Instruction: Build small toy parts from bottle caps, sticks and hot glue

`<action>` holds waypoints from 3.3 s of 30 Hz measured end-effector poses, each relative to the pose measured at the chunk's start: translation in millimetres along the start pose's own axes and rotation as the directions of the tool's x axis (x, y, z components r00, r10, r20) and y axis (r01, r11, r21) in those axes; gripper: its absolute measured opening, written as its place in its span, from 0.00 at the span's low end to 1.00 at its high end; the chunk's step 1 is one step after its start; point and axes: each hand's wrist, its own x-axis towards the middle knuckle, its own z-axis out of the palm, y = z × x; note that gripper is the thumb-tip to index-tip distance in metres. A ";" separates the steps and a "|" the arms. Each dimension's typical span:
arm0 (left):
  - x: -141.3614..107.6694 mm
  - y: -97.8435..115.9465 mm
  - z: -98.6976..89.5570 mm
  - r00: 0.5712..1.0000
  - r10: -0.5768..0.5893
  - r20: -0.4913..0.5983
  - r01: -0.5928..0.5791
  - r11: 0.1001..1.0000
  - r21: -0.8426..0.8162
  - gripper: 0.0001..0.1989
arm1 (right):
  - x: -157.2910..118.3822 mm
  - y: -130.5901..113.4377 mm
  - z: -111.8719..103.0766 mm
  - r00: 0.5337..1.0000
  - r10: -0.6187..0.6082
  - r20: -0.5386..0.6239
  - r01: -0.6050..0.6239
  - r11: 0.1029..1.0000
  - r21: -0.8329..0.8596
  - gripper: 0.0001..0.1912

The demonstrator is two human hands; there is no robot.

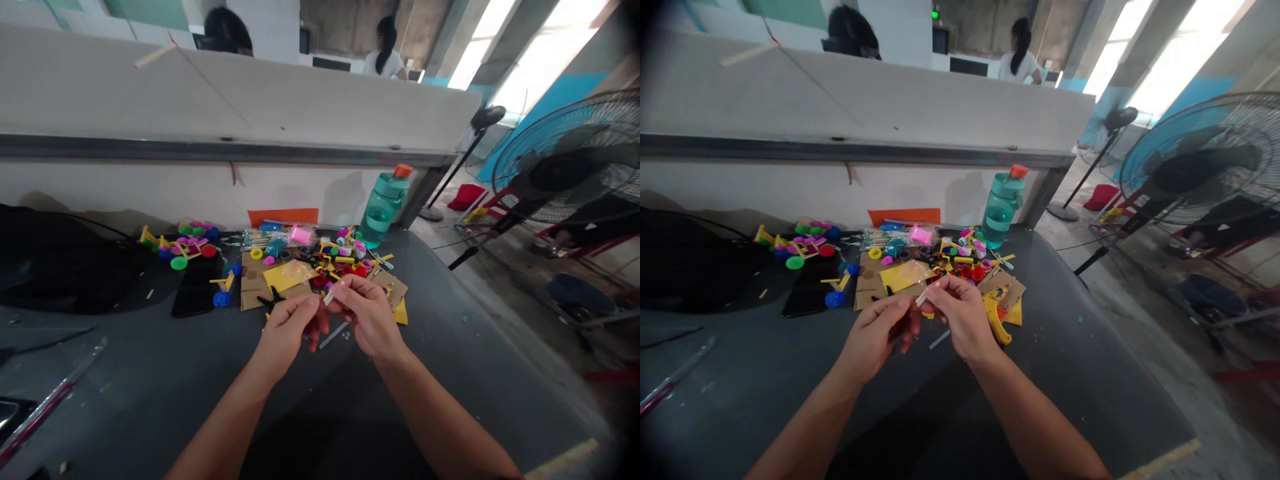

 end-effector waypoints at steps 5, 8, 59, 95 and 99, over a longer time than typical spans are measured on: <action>-2.5 3.4 -4.1 0.997 0.011 0.075 -0.015 0.998 0.058 0.12 | -1.7 -4.0 0.7 0.999 0.035 0.002 -0.035 0.999 0.035 0.10; -3.2 5.7 -4.9 0.998 0.015 0.067 -0.025 0.988 0.152 0.12 | -3.3 -3.3 1.4 0.998 0.060 0.021 -0.061 0.997 0.055 0.10; -2.8 13.0 -10.6 0.996 0.069 -0.063 -0.038 0.917 0.397 0.13 | -5.2 2.7 2.3 0.989 -0.117 0.088 0.136 0.955 -0.262 0.05; -2.2 20.9 -104.9 0.888 0.372 -0.270 0.057 0.494 0.868 0.14 | 7.2 52.3 6.7 0.950 0.051 0.308 0.311 -0.238 -0.920 0.17; -2.1 19.0 -104.4 0.898 0.372 -0.234 0.012 0.512 0.859 0.14 | 14.3 87.0 39.1 0.965 0.085 0.250 0.264 -0.322 -0.909 0.41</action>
